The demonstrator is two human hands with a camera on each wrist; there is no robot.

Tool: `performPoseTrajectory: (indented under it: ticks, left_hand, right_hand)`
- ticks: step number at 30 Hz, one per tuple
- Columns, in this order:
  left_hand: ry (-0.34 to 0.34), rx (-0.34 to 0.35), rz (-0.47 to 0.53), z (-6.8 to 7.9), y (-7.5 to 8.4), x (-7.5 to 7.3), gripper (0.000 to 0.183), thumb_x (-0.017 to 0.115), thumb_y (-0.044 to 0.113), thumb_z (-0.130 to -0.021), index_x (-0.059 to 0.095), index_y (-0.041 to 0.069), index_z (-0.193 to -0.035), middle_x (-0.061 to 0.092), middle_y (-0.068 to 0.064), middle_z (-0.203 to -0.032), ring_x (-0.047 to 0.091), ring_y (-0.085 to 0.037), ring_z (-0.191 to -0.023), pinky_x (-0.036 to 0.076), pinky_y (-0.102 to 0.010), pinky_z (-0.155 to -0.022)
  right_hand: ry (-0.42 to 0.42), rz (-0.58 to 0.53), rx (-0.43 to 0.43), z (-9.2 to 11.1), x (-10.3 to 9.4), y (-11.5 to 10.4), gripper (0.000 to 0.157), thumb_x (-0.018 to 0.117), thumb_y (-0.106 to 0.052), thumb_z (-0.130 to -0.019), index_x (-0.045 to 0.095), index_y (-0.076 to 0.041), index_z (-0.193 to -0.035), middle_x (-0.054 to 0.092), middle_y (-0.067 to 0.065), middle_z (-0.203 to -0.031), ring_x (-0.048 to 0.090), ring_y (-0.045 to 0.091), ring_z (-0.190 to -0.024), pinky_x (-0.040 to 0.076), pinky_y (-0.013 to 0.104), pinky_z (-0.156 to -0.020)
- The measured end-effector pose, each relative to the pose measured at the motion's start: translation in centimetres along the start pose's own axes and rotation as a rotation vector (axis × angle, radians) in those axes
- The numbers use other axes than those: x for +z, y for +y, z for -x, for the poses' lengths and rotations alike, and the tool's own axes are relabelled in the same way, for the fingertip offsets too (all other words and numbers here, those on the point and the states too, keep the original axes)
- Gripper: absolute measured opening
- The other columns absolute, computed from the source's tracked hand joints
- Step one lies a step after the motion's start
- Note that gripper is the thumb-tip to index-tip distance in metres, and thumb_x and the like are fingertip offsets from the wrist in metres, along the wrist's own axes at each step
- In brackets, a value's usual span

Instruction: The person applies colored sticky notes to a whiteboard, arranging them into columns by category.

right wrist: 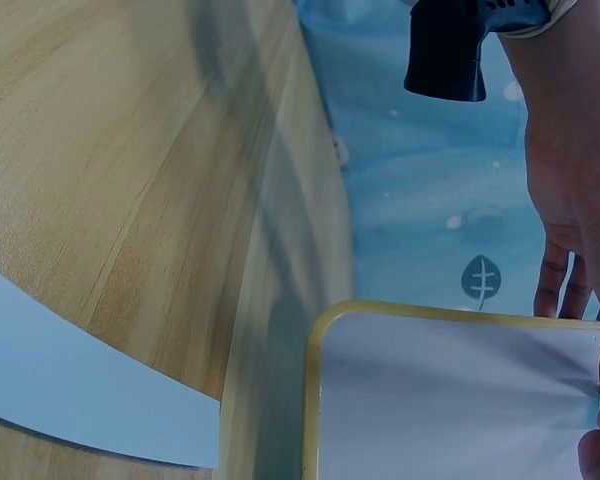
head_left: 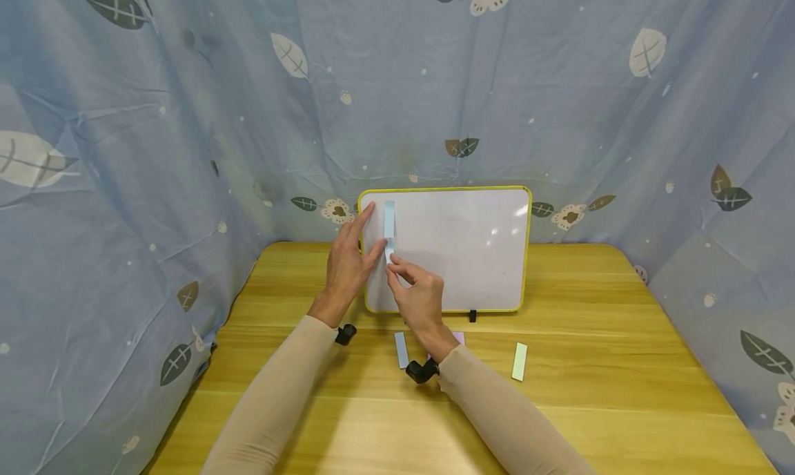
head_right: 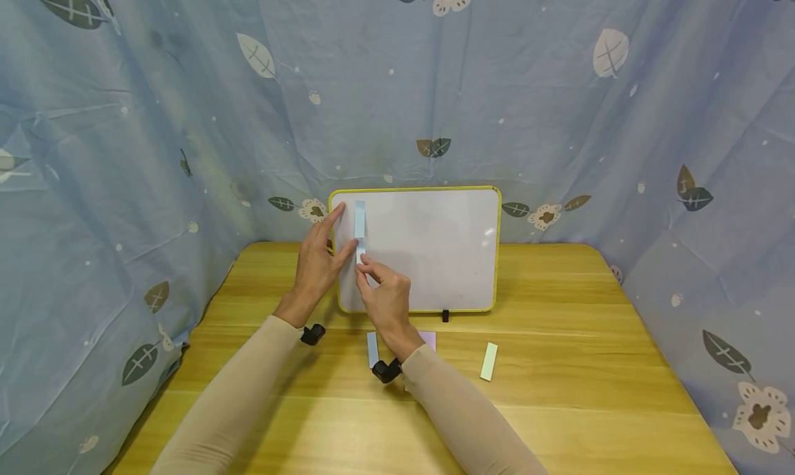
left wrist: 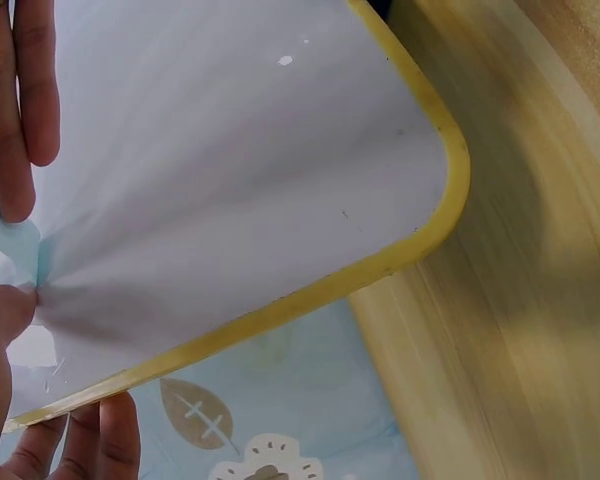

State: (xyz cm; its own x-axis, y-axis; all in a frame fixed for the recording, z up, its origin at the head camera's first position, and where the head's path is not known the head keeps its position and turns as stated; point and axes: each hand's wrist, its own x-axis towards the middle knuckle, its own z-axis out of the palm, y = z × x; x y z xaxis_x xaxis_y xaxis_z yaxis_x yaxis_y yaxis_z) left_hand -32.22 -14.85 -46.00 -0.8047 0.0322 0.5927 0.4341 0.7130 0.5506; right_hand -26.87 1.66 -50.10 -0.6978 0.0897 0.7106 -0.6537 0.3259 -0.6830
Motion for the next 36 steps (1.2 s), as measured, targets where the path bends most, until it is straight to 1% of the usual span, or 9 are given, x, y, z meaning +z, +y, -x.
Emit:
performPoseTrajectory:
  ticks: [6,9,14,19,22,27,32,36]
  left_hand:
    - [-0.001,-0.008,-0.052,0.0,0.2,0.0,0.085,0.087,0.034,-0.109,0.042,0.041,-0.181,0.070,-0.020,-0.133,0.067,-0.039,-0.091,0.061,-0.056,-0.079]
    - [-0.002,-0.014,-0.082,0.0,0.4,0.0,0.089,0.089,0.038,-0.107,0.040,0.042,-0.182,0.069,-0.021,-0.132,0.071,-0.042,-0.095,0.063,-0.058,-0.079]
    - [-0.008,-0.026,-0.121,-0.1,0.8,0.0,0.101,0.092,0.046,-0.102,0.033,0.044,-0.184,0.068,-0.021,-0.129,0.070,-0.042,-0.091,0.062,-0.058,-0.076]
    - [-0.021,-0.056,-0.154,-0.3,1.0,0.2,0.111,0.092,0.053,-0.099,0.023,0.047,-0.186,0.066,-0.020,-0.124,0.065,-0.039,-0.084,0.059,-0.056,-0.070]
    - [-0.021,-0.074,-0.158,-0.4,1.0,0.4,0.113,0.093,0.053,-0.099,0.020,0.050,-0.186,0.067,-0.020,-0.124,0.066,-0.039,-0.084,0.059,-0.056,-0.070]
    - [-0.024,-0.092,-0.128,-0.5,1.1,0.4,0.113,0.092,0.049,-0.100,0.020,0.051,-0.186,0.068,-0.020,-0.127,0.067,-0.039,-0.085,0.060,-0.057,-0.072]
    - [-0.022,-0.076,-0.119,-0.6,1.1,0.4,0.112,0.092,0.047,-0.100,0.020,0.048,-0.186,0.068,-0.020,-0.125,0.065,-0.039,-0.084,0.059,-0.056,-0.073]
    - [-0.024,-0.063,-0.124,-0.7,1.0,0.2,0.115,0.094,0.046,-0.099,0.020,0.048,-0.187,0.068,-0.020,-0.125,0.066,-0.039,-0.086,0.060,-0.057,-0.074]
  right_hand:
    - [0.017,0.010,-0.028,0.2,0.0,0.1,0.009,0.088,0.004,-0.100,0.090,0.003,-0.109,0.088,0.017,-0.124,0.089,0.034,-0.108,0.071,0.037,-0.094]
    - [0.023,0.021,-0.043,0.3,0.0,0.2,0.010,0.088,0.005,-0.099,0.091,0.002,-0.109,0.088,0.017,-0.124,0.089,0.034,-0.108,0.071,0.037,-0.093]
    - [0.007,0.046,-0.053,0.5,0.0,0.2,0.009,0.089,0.004,-0.099,0.090,0.003,-0.108,0.088,0.017,-0.123,0.090,0.033,-0.108,0.071,0.035,-0.092]
    - [-0.029,0.062,-0.051,0.6,0.0,0.3,0.009,0.088,0.004,-0.100,0.090,0.005,-0.108,0.088,0.018,-0.124,0.089,0.034,-0.109,0.071,0.036,-0.092]
    - [-0.044,0.066,-0.060,0.7,-0.1,0.4,0.009,0.088,0.005,-0.099,0.089,0.005,-0.108,0.088,0.019,-0.125,0.089,0.034,-0.109,0.071,0.037,-0.092]
    - [-0.048,0.092,-0.084,0.8,-0.1,0.6,0.009,0.089,0.005,-0.099,0.090,0.005,-0.107,0.088,0.019,-0.124,0.089,0.034,-0.108,0.071,0.037,-0.091]
    - [-0.059,0.113,-0.085,0.7,-0.1,0.6,0.008,0.089,0.004,-0.099,0.090,0.004,-0.107,0.087,0.019,-0.126,0.089,0.034,-0.109,0.071,0.038,-0.092]
    - [-0.066,0.117,-0.083,0.6,-0.2,0.6,0.008,0.089,0.005,-0.099,0.090,0.004,-0.107,0.087,0.020,-0.127,0.089,0.035,-0.111,0.071,0.037,-0.092]
